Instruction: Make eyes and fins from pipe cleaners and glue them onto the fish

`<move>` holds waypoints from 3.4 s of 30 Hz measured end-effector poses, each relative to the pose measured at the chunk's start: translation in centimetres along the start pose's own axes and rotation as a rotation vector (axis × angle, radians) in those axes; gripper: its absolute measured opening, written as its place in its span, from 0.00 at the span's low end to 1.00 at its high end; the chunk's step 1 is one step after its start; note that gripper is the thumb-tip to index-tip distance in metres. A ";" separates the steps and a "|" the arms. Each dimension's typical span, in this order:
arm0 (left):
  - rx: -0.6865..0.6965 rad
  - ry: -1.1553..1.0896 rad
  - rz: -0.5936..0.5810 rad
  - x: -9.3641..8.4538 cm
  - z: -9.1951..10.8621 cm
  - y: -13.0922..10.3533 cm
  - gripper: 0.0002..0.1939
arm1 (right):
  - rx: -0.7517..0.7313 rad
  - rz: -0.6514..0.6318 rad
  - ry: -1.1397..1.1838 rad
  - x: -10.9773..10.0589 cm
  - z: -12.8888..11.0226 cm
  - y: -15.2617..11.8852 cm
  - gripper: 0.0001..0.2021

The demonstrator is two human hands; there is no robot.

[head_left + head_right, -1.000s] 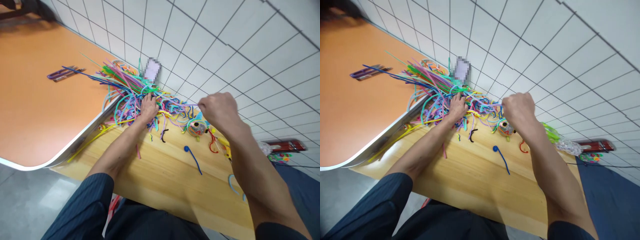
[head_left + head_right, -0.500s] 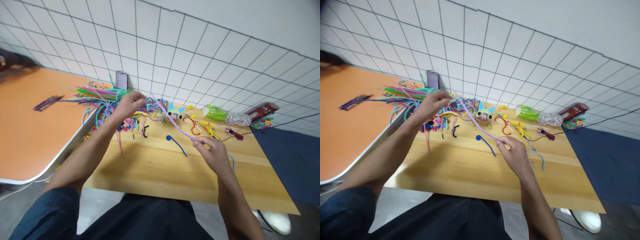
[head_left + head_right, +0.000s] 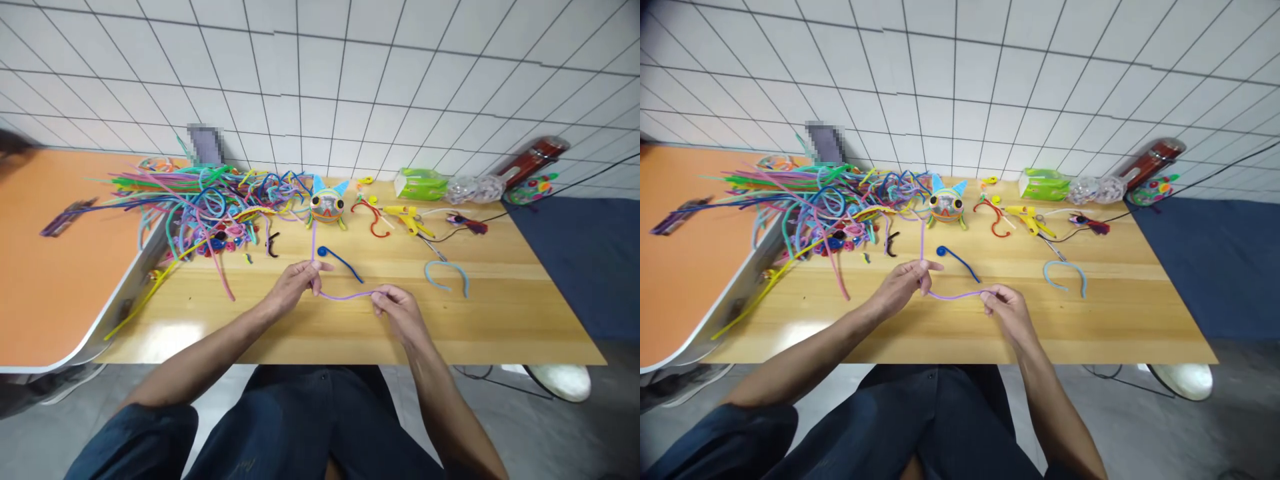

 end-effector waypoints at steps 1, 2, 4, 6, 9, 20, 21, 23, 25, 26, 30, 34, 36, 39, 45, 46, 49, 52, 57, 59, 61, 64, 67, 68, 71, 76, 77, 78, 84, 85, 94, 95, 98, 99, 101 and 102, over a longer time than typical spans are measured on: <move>-0.052 0.046 -0.074 0.8 -0.9 0.1 0.35 | 0.055 0.027 0.116 0.1 0.6 0.2 0.16; -0.103 0.086 -0.147 1.6 -1.9 0.1 0.35 | 0.091 0.050 0.204 0.3 0.9 0.3 0.18; -0.184 0.138 -0.254 3.1 -3.6 0.0 0.36 | 0.128 0.067 0.292 1.2 0.8 0.7 0.18; -0.222 0.147 -0.287 4.1 -4.8 0.1 0.37 | 0.141 0.068 0.311 2.0 0.4 1.2 0.16; -0.208 0.042 -0.205 4.2 -5.1 0.5 0.35 | 0.122 0.064 0.270 2.3 0.0 1.6 0.14; -0.084 -0.565 0.097 2.4 -2.0 2.6 0.21 | 0.058 -0.251 0.115 2.9 0.6 0.2 0.24; -0.062 -0.564 0.087 2.6 -1.8 2.9 0.22 | 0.034 -0.203 0.147 3.0 0.0 0.8 0.24; -0.024 -0.547 0.060 3.0 -1.8 3.4 0.24 | -0.008 -0.120 0.146 3.5 -1.5 2.6 0.21; 0.020 -0.528 0.041 3.1 -1.8 4.0 0.27 | -0.041 -0.098 0.063 4.2 -3.2 5.0 0.20; 0.047 -0.522 0.040 3.0 -1.7 4.3 0.28 | -0.061 -0.109 0.006 4.7 -4.0 6.2 0.20; 0.135 -0.476 0.090 1.2 -0.8 5.7 0.31 | -0.196 -0.162 -0.259 6.3 -7.0 9.9 0.21; 0.155 -0.355 0.145 -0.8 0.0 6.9 0.33 | -0.297 -0.138 -0.392 7.6 -8.0 10.8 0.20; 0.126 -0.297 0.159 -1.4 -0.2 7.3 0.34 | -0.317 -0.147 -0.422 8.2 -7.9 10.7 0.19; 0.101 -0.234 0.147 -1.4 -0.5 7.5 0.36 | -0.336 -0.179 -0.443 8.8 -7.5 10.7 0.15; 0.095 -0.125 0.084 -0.4 -1.1 6.9 0.37 | -0.222 -0.221 -0.259 8.3 -6.7 11.8 0.17; 0.088 -0.095 0.063 -0.2 -1.3 6.8 0.37 | -0.203 -0.224 -0.232 8.2 -6.7 12.0 0.17; 0.051 -0.018 -0.011 0.7 -2.1 6.4 0.38 | -0.179 -0.216 -0.196 8.0 -6.9 12.1 0.16; 0.019 0.023 -0.060 1.3 -2.8 6.2 0.39 | -0.164 -0.207 -0.172 7.8 -6.9 12.2 0.16; -0.015 0.027 -0.129 1.8 -3.7 6.2 0.39 | -0.146 -0.194 -0.135 7.7 -6.4 12.3 0.16; -0.024 0.020 -0.150 2.0 -3.8 6.3 0.38 | -0.153 -0.172 -0.127 7.6 -6.4 12.3 0.16; -0.025 0.013 -0.159 2.1 -3.9 6.3 0.39 | -0.156 -0.160 -0.111 7.5 -6.4 12.3 0.16; -0.031 -0.004 -0.167 2.2 -3.9 6.3 0.39 | -0.139 -0.167 -0.082 7.6 -6.4 12.2 0.16; -0.047 0.012 -0.177 2.2 -3.7 6.1 0.38 | -0.110 -0.175 -0.058 7.6 -6.2 12.2 0.17; -0.052 0.023 -0.183 2.2 -3.6 6.1 0.38 | -0.102 -0.177 -0.050 7.7 -6.2 12.2 0.17; -0.050 0.058 -0.208 2.5 -3.3 5.8 0.37 | -0.092 -0.185 -0.031 7.7 -6.2 12.3 0.17; 0.069 0.189 -0.127 2.0 -1.8 5.5 0.26 | -0.131 -0.172 -0.006 7.7 -6.5 12.3 0.16; 0.119 0.217 -0.089 1.7 -1.3 5.5 0.23 | -0.146 -0.170 -0.012 7.6 -6.6 12.2 0.16; 0.168 0.220 -0.055 1.4 -0.7 5.4 0.22 | -0.161 -0.173 -0.022 7.6 -6.7 12.1 0.17; 0.321 -0.127 0.100 -0.9 1.8 5.7 0.22 | -0.212 -0.318 -0.091 9.0 -7.6 10.5 0.22; 0.318 -0.158 0.094 -1.0 2.1 5.9 0.21 | -0.209 -0.343 -0.092 9.2 -7.7 10.3 0.22; 0.335 -0.160 0.084 -0.8 3.6 5.8 0.14 | -0.236 -0.370 -0.170 9.5 -8.5 9.7 0.19; 0.342 -0.149 0.086 -0.9 3.6 5.8 0.14 | -0.237 -0.370 -0.176 9.5 -8.5 9.7 0.19; 0.362 -0.116 0.096 -1.1 3.6 5.7 0.12 | -0.244 -0.368 -0.190 9.5 -8.6 9.7 0.19; 0.368 -0.109 0.101 -1.2 3.5 5.7 0.12 | -0.244 -0.368 -0.192 9.4 -8.6 9.7 0.19; 0.377 -0.099 0.108 -1.2 3.5 5.7 0.11 | -0.238 -0.369 -0.192 9.4 -8.6 9.7 0.20; 0.377 -0.099 0.111 -1.2 3.5 5.7 0.11 | -0.234 -0.369 -0.190 9.4 -8.6 9.7 0.20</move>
Point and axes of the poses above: each hand's wrist, its own y-axis towards the middle knuckle, its own x-axis out of the palm, z = x × y, the point moved 8 cm from there along y, towards the middle knuckle, and after that the axes turned 9 degrees about -y, right-handed, at the moved point
